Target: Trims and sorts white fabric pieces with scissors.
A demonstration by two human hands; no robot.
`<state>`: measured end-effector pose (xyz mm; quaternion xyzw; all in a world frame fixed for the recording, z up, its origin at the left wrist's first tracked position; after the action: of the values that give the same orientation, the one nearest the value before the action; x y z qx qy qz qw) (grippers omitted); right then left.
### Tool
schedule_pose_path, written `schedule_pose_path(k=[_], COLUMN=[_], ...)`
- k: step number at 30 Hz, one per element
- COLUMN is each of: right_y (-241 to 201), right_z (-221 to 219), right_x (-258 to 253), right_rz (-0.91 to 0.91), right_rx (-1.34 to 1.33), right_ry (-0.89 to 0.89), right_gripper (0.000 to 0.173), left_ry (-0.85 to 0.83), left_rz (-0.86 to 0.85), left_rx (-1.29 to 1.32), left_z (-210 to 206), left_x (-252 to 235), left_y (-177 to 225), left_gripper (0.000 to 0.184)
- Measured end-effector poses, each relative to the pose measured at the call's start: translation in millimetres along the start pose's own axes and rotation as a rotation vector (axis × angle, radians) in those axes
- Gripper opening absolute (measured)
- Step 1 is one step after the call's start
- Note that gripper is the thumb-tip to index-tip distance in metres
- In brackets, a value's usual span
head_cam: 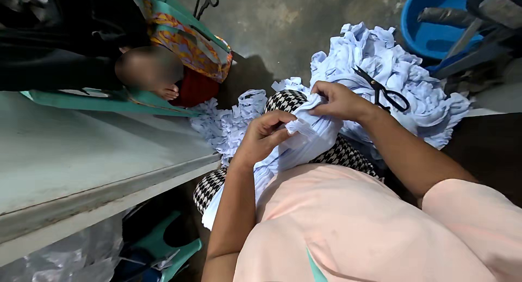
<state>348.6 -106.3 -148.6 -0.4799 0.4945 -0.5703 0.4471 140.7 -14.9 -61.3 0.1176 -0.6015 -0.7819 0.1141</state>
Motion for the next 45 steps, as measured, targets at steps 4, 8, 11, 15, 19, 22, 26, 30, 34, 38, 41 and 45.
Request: schedule_pose_path(k=[4, 8, 11, 15, 19, 22, 26, 30, 34, 38, 41, 45], right_y=[-20.0, -39.1, -46.5, -51.0, -52.0, -52.3, -53.0, -56.0, -56.5, -54.1, -54.1, -54.8], right_z=[-2.0, -6.0, -8.3, -8.8, -9.8, -10.1, -10.1, -11.6, -13.4, -16.0, -16.8, -17.8], right_x=[8.0, 17.3, 23.1, 27.2, 28.1, 28.3, 28.2, 28.8, 28.1, 27.4, 27.9, 28.8], right_rz=[0.149, 0.250, 0.329, 0.351, 0.336, 0.335, 0.324, 0.313, 0.260, 0.174, 0.151, 0.138], right_rx=[-0.094, -0.128, -0.109, -0.147, -0.191, -0.228, -0.272, -0.286, -0.362, -0.521, -0.569, -0.592], right_ry=[0.032, 0.057, 0.074, 0.073, 0.078, 0.080, 0.094, 0.121, 0.151, 0.186, 0.207, 0.217], right_gripper=[0.036, 0.036, 0.039, 0.035, 0.032, 0.028, 0.025, 0.026, 0.025, 0.024, 0.024, 0.023], left_ry=[0.039, 0.107, 0.160, 0.206, 0.214, 0.220, 0.257, 0.265, 0.305, 0.307, 0.301, 0.303], left_rz=[0.006, 0.014, 0.038, 0.046, 0.052, 0.060, 0.050, 0.026, -0.054, -0.079, -0.073, -0.066], left_rx=[-0.158, -0.273, -0.258, -0.255, -0.232, -0.187, -0.223, -0.333, -0.369, -0.350, -0.370, -0.436], left_z=[-11.1, -22.4, -25.2, -24.3, -23.8, -24.1, -22.7, -23.1, -23.1, -23.2, -25.0, -25.5], left_x=[-11.5, -23.8, -27.7, -26.2, -23.1, -21.4, -20.8, -19.2, -17.1, -16.4, -16.7, -17.3], left_y=[-5.1, -5.3, -4.4, -5.1, -5.8, -5.6, -9.0, -5.7, -4.6, -3.6, -1.9, 1.0], left_gripper=[0.016, 0.017, 0.017, 0.019, 0.017, 0.018, 0.023, 0.025, 0.020, 0.019, 0.022, 0.023])
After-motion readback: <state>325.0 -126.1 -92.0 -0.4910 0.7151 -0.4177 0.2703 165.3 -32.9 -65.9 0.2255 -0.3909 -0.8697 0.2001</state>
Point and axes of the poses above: each hand's wrist, its own x-axis away from the middle knuckle, its own z-axis out of the back of the hand, y = z × x, the point moved 3 cm from there along -x, towards the middle knuckle, and after that the axes turned 7 degrees about -x, right-handed, at the moved point
